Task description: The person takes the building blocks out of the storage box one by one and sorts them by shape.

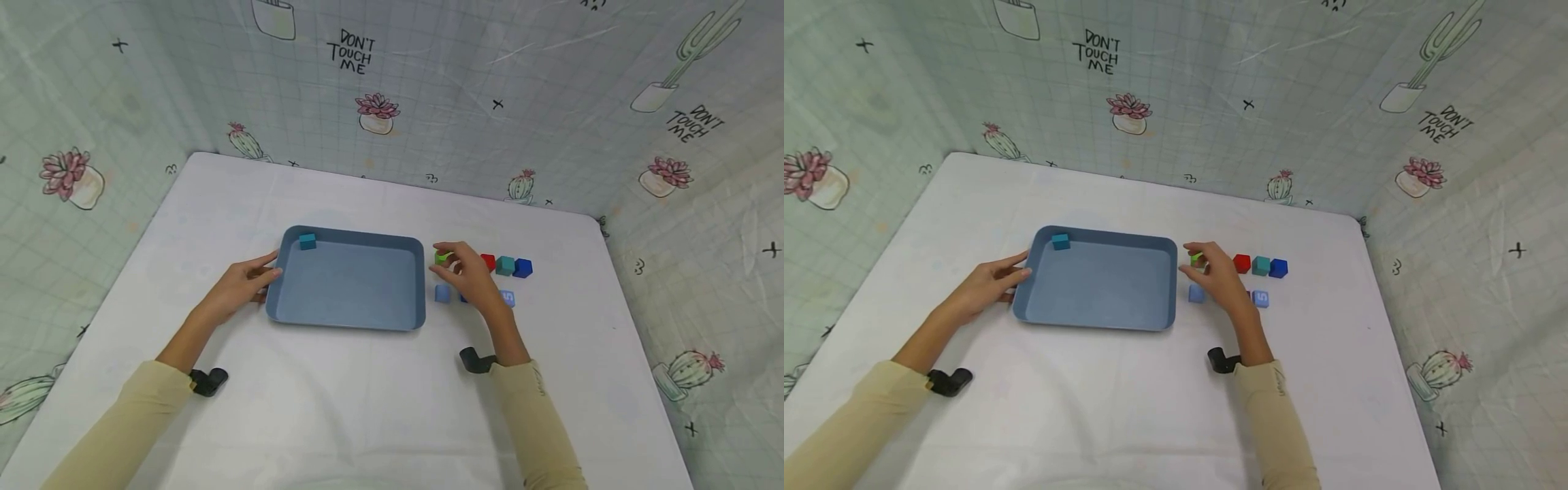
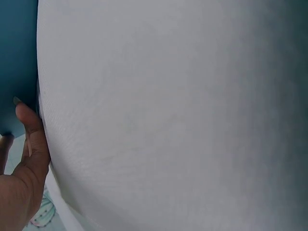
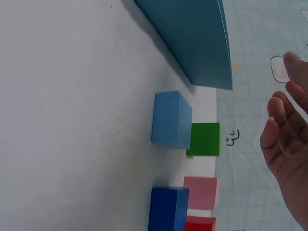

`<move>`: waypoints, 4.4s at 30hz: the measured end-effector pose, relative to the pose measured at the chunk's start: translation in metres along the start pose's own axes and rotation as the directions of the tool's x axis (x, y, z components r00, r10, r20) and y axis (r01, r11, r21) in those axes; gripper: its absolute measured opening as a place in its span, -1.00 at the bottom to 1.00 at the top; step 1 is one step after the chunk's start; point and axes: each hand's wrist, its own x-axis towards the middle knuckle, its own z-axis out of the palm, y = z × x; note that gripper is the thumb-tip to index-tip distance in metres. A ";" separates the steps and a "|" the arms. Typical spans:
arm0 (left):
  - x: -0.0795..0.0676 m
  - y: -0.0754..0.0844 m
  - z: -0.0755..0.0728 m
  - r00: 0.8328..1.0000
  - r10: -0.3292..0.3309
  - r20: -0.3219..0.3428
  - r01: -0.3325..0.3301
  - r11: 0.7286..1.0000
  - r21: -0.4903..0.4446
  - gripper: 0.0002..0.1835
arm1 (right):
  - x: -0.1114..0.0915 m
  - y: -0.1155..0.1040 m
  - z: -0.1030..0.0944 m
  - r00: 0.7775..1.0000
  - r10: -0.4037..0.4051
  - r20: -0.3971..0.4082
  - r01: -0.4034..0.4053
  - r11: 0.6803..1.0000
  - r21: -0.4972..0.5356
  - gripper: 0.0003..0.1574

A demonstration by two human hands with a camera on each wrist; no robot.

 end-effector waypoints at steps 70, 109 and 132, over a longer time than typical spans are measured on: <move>-0.002 0.002 0.000 1.000 0.019 -0.001 -0.019 1.000 0.009 -0.31 | 0.033 -0.053 0.057 0.975 -0.166 0.149 0.172 0.985 -0.024 -0.48; -0.005 0.003 0.001 1.000 0.025 -0.011 -0.025 1.000 0.012 -0.32 | 0.071 -0.080 0.097 0.956 -0.152 0.251 0.193 0.970 -0.147 -0.51; -0.003 -0.006 0.001 0.999 0.031 -0.018 -0.031 0.999 -0.008 -0.33 | 0.093 -0.104 0.102 0.913 -0.271 0.305 0.340 0.919 -0.201 -0.53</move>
